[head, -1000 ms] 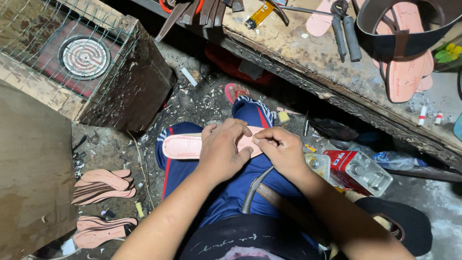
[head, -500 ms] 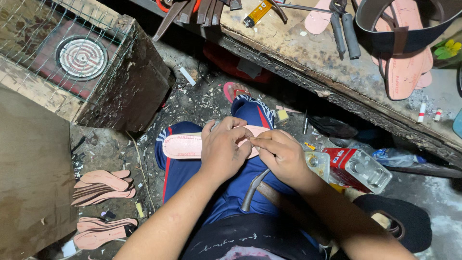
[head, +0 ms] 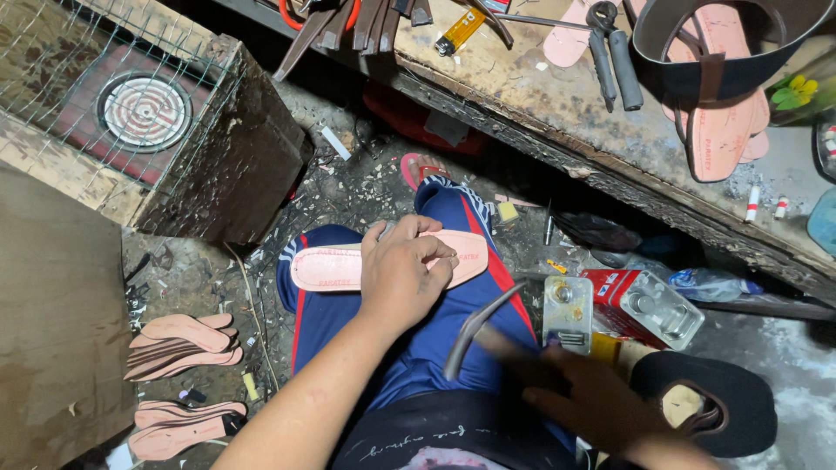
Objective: The person sits on the floor of a shoe workshop and assembles flat shoes. They fit an insole into a black shoe upper, press and align the parts, hammer the sole area with a hammer, and use pliers to grip and adjust the shoe edges while working over a wooden last.
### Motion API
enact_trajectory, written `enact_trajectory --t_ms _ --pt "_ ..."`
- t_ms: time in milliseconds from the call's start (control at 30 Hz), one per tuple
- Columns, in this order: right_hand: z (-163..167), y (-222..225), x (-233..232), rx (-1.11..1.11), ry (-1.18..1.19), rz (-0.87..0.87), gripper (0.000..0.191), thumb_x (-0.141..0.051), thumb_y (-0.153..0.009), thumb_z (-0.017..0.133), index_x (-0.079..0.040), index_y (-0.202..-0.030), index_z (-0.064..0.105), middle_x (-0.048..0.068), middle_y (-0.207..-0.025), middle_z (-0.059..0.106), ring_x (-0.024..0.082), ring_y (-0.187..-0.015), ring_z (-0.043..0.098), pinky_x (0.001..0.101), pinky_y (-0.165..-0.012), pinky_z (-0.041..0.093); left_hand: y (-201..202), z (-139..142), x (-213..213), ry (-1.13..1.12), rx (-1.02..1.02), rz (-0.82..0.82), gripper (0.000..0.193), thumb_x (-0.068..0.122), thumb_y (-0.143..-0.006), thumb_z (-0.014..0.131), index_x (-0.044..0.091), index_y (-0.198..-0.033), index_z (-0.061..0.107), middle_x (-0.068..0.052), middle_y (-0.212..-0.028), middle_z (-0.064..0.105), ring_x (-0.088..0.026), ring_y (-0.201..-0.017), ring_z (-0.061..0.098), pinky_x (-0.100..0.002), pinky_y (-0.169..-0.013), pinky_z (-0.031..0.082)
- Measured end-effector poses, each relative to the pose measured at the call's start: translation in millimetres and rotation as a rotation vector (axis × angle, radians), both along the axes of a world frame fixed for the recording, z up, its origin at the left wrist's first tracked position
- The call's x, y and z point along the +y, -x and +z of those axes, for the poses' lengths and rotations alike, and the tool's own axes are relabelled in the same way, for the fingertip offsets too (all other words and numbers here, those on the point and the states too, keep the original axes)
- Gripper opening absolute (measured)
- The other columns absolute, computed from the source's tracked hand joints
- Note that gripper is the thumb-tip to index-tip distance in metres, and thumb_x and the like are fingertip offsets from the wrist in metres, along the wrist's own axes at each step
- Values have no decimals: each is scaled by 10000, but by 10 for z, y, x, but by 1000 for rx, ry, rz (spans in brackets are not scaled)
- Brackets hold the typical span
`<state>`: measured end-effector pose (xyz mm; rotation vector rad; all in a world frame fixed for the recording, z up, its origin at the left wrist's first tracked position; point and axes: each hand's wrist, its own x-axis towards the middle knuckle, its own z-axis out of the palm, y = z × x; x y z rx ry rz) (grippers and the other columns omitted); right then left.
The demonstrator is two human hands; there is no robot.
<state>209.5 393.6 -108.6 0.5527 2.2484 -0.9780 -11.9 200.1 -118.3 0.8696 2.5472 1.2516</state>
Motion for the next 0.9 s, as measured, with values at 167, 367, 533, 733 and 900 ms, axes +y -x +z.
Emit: enact_trajectory --t_ms 167,367,533,733,900 --pt "-16 59 -97 472 -126 -219 600 -323 -842 743 -26 -1330 562 212 -1103 703 332 -1066 684 423 -894 516 -9 -20 -1 -20 27 -2 97 228 -790 752 144 -811 798 -42 -1139 700 -229 -1097 647 -537 -1120 296" --pt "114 445 -269 668 -107 -181 508 -285 -901 640 -30 -1337 594 212 -1159 703 313 -1092 676 403 -958 495 -11 -41 -18 -8 55 -12 102 212 -790 737 139 -833 795 -32 -1151 699 -228 -1101 648 -535 -1131 291" --pt "259 591 -344 434 5 -292 430 -310 -868 638 -98 -1243 654 128 -989 766 246 -917 750 356 -869 552 -11 -47 -30 -2 52 -1 94 200 -793 730 126 -811 786 -21 -1155 701 -219 -1080 659 -523 -1131 305" --pt "283 594 -388 333 -59 -482 474 -322 -850 658 -142 -1288 630 161 -1030 772 281 -1007 762 366 -895 541 16 2 -26 -13 48 -13 99 213 -794 744 124 -795 788 -27 -1157 700 -231 -1055 657 -524 -1110 311" --pt "184 561 -359 305 -68 -444 509 -321 -869 659 -139 -1340 601 175 -1073 757 277 -1043 736 368 -911 535 13 70 -84 -28 98 -97 189 242 -718 790 118 -860 766 -75 -1250 660 -281 -1148 620 -525 -1077 323"
